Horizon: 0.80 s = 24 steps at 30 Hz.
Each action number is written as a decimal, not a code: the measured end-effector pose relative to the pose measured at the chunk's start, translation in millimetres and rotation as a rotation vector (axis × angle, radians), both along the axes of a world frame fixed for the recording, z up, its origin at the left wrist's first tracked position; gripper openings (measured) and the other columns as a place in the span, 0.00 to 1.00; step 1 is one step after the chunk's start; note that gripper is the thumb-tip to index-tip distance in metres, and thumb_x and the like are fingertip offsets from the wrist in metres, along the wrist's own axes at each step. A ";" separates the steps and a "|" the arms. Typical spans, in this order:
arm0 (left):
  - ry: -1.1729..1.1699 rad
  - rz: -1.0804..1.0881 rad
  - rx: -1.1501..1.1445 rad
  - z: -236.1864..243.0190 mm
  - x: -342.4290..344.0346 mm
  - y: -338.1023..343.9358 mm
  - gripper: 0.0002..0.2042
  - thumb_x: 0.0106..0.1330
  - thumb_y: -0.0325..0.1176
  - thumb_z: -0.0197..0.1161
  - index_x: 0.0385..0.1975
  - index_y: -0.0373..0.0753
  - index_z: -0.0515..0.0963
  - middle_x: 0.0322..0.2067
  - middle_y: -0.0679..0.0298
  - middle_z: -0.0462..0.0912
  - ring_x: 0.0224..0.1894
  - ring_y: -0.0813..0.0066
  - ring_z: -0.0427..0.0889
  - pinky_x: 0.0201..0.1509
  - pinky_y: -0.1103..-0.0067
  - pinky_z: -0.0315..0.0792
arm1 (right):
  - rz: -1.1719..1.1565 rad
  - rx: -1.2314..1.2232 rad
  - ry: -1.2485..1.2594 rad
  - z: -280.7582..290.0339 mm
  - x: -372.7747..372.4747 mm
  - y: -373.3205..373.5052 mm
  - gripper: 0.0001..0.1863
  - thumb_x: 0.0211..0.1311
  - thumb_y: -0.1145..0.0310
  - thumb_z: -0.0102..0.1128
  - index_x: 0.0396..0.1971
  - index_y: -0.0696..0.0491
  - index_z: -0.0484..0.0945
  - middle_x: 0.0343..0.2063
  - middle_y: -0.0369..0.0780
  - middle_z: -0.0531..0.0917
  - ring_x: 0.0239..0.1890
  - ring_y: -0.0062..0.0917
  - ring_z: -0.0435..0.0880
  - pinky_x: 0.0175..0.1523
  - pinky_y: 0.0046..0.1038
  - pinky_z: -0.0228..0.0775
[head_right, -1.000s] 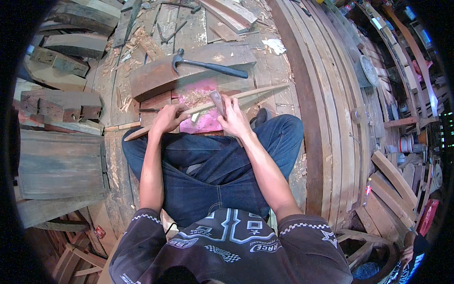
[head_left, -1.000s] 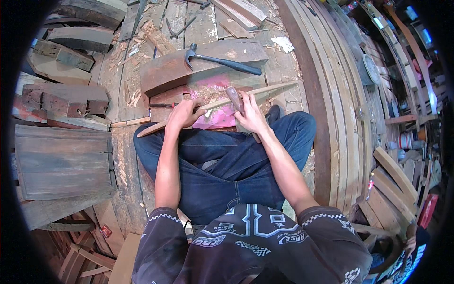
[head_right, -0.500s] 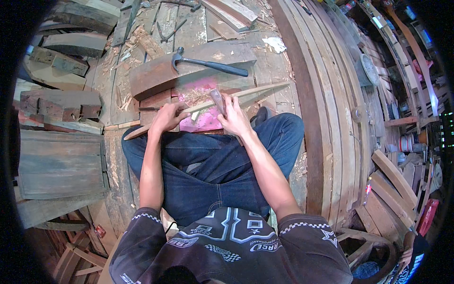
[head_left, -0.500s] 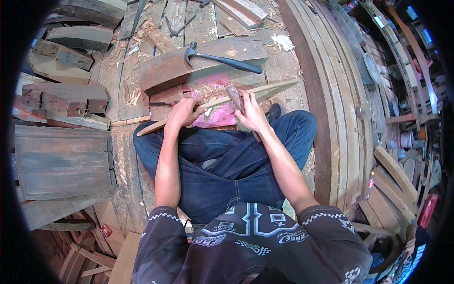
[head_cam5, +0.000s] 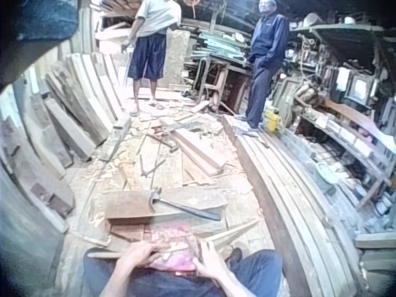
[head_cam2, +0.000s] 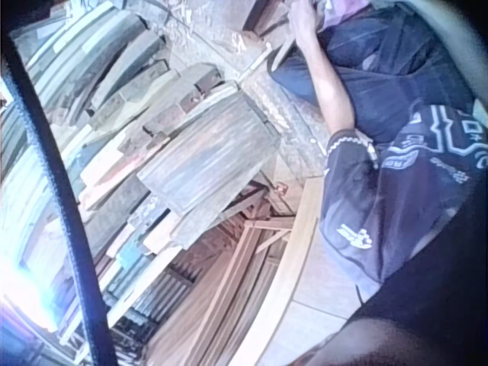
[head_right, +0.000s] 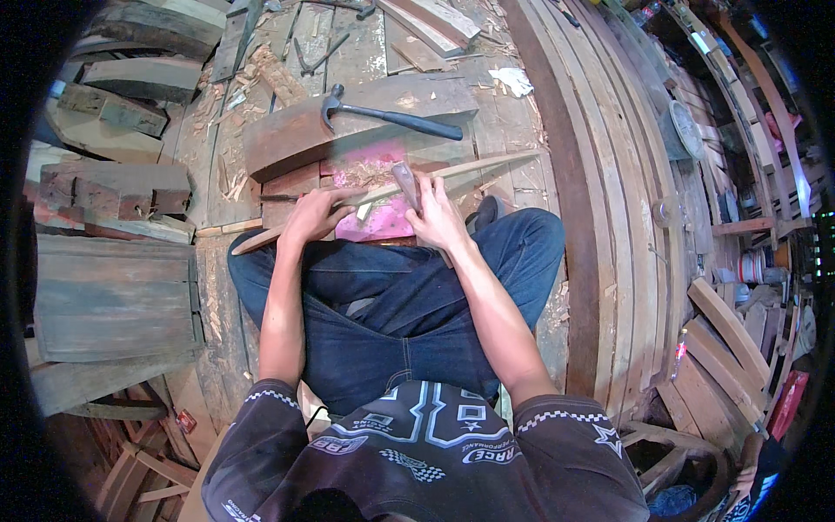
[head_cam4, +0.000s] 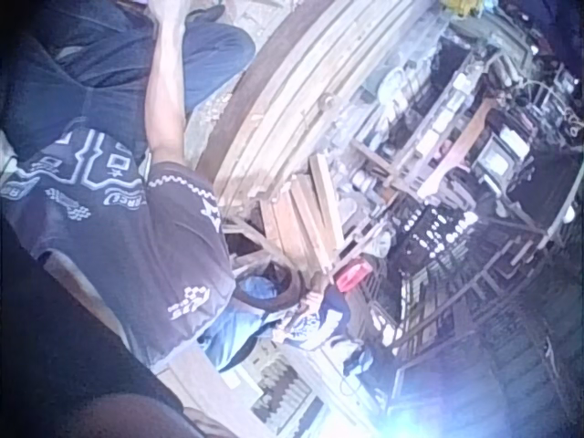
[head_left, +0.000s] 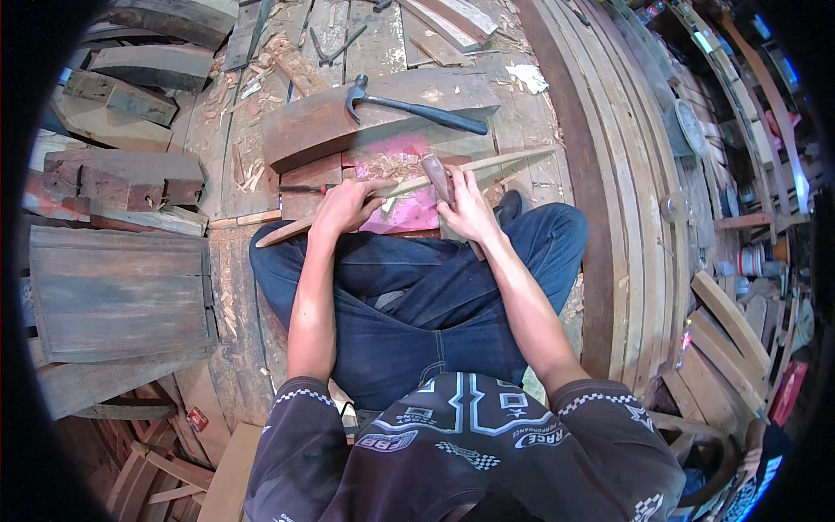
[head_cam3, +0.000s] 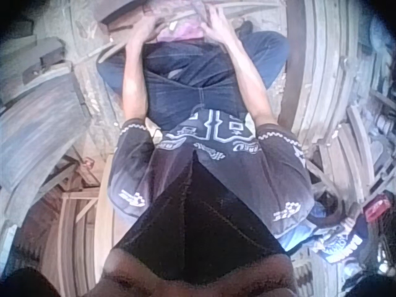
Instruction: Manually shaping a wooden handle or rod using a small handheld blade or scraper.
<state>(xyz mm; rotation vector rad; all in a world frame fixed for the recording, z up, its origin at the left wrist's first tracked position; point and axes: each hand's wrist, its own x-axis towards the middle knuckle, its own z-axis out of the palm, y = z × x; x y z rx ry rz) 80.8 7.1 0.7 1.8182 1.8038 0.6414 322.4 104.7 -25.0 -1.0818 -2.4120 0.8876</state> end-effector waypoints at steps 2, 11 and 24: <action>0.009 0.007 -0.020 -1.2 -1.1 0.0 0.18 0.59 0.31 0.63 0.51 0.51 0.78 0.37 0.52 0.83 0.41 0.52 0.81 0.45 0.64 0.74 | -0.004 -0.028 -0.002 4.2 -1.3 -1.3 0.36 0.53 0.68 0.60 0.63 0.52 0.55 0.49 0.53 0.67 0.50 0.51 0.74 0.53 0.43 0.70; -0.029 0.025 -0.046 4.4 0.7 0.4 0.17 0.59 0.31 0.63 0.49 0.50 0.78 0.36 0.51 0.83 0.41 0.52 0.81 0.45 0.64 0.74 | -0.003 -0.015 -0.030 3.9 0.4 -0.2 0.36 0.53 0.68 0.60 0.62 0.53 0.56 0.49 0.53 0.67 0.50 0.50 0.74 0.53 0.42 0.70; -0.050 0.027 -0.092 7.9 -0.3 -0.5 0.18 0.59 0.30 0.63 0.50 0.49 0.78 0.37 0.50 0.83 0.42 0.52 0.81 0.44 0.65 0.73 | -0.001 -0.017 -0.008 1.7 0.1 0.1 0.35 0.53 0.69 0.60 0.62 0.53 0.57 0.49 0.53 0.68 0.51 0.50 0.74 0.55 0.42 0.70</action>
